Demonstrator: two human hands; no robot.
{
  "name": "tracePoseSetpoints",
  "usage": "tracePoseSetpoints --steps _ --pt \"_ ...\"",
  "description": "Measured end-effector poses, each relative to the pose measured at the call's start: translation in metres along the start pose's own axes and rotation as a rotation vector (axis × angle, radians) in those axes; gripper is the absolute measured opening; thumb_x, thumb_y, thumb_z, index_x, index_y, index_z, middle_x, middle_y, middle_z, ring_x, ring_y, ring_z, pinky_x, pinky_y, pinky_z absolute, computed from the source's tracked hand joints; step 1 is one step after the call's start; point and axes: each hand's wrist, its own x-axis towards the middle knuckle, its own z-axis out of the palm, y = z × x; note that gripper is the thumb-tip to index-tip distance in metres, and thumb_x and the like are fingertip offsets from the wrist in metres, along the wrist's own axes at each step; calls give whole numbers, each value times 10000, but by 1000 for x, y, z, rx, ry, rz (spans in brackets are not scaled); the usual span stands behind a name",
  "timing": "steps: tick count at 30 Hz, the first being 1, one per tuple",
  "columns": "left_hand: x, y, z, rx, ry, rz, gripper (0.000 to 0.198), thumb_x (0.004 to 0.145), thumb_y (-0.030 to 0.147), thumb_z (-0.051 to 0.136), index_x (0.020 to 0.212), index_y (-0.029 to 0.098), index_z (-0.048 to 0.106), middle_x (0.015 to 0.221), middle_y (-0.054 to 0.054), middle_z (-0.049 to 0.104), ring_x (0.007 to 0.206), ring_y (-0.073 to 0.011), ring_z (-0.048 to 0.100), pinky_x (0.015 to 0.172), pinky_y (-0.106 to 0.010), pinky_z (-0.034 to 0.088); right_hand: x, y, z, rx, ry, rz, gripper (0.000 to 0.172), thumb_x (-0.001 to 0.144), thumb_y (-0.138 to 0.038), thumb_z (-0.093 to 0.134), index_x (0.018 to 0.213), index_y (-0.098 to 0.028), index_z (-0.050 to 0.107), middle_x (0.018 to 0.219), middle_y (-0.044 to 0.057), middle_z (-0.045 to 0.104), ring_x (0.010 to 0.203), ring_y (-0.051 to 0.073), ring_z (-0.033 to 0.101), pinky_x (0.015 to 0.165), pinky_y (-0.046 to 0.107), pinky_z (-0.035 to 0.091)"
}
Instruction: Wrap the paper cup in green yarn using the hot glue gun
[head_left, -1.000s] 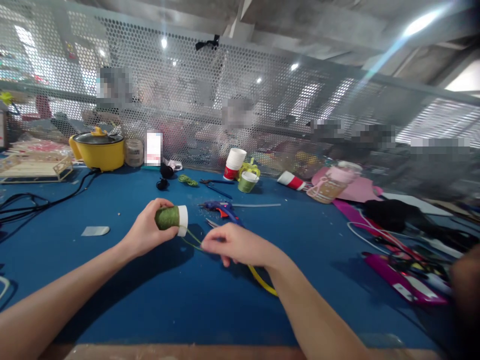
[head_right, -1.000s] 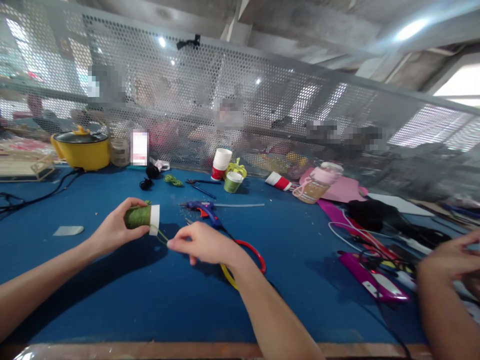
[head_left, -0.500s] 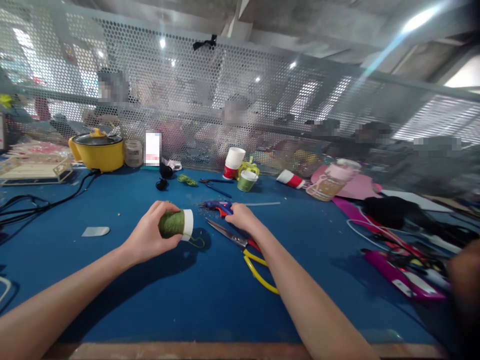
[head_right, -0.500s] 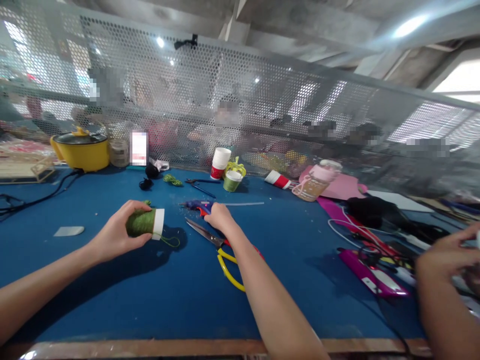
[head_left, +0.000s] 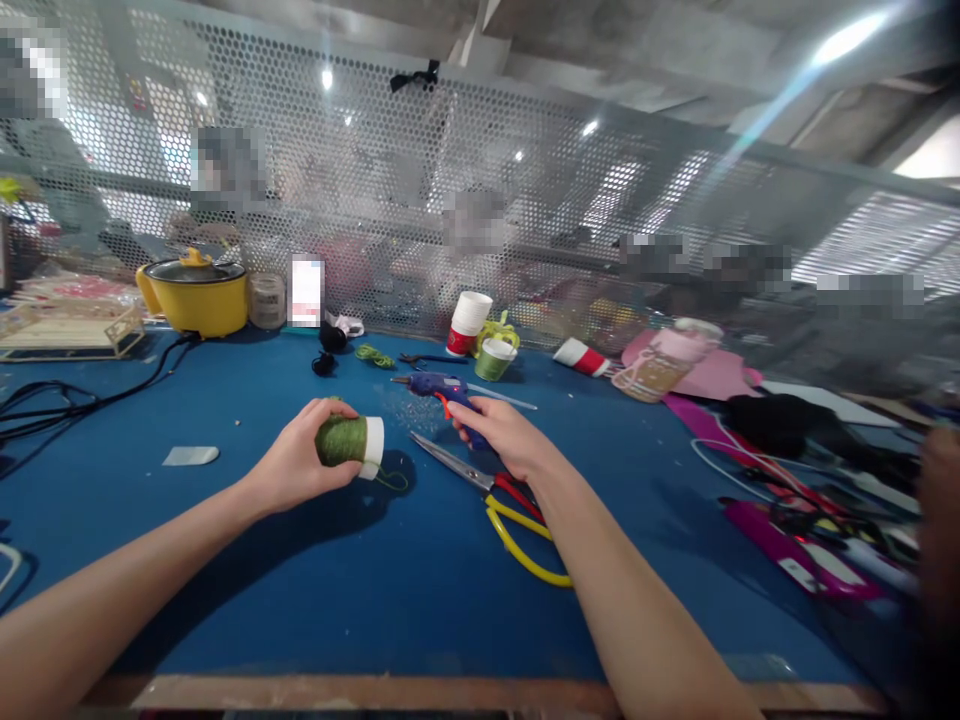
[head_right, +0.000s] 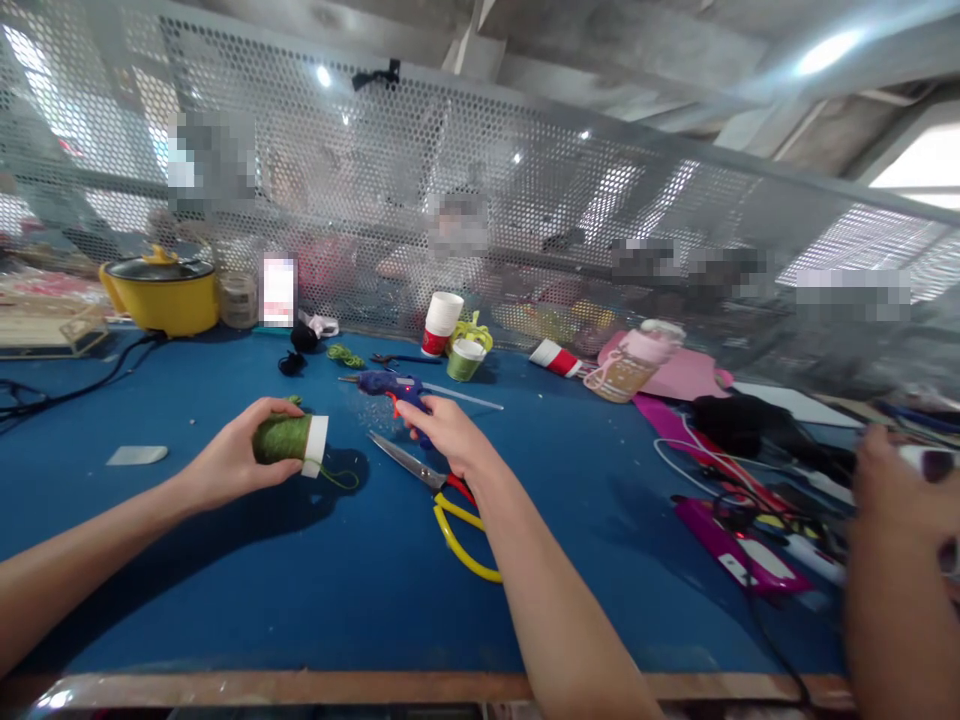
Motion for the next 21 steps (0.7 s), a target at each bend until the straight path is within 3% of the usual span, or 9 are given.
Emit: tracePoseSetpoints --steps 4,9,15,21 --pt "2 -3 -1 -5 1 -10 392 617 215 632 976 198 476 1025 -57 543 935 -218 546 827 -374 434 -12 -9 5 173 -113 -23 212 676 -307 635 752 -137 533 649 11 570 560 91 525 518 221 435" --pt "5 -12 -2 -13 -6 -26 399 632 230 628 999 201 475 1028 -61 557 915 -215 565 801 -365 453 -30 -26 13 79 -246 -84 210 688 -275 615 826 -131 548 766 56 633 504 79 522 445 213 405" --pt "6 -17 -3 -33 -4 -31 390 639 249 625 992 194 469 1025 -65 560 892 -210 565 791 -363 457 -42 -36 20 -201 -121 -117 154 698 -291 578 699 -138 575 457 -28 501 426 85 458 438 218 384" --pt "8 -14 -5 -20 -15 -96 387 629 260 626 976 186 471 983 -59 568 839 -199 568 734 -335 462 -44 -33 23 -368 -13 -256 140 707 -295 546 700 -166 601 579 -14 557 513 106 465 514 240 400"
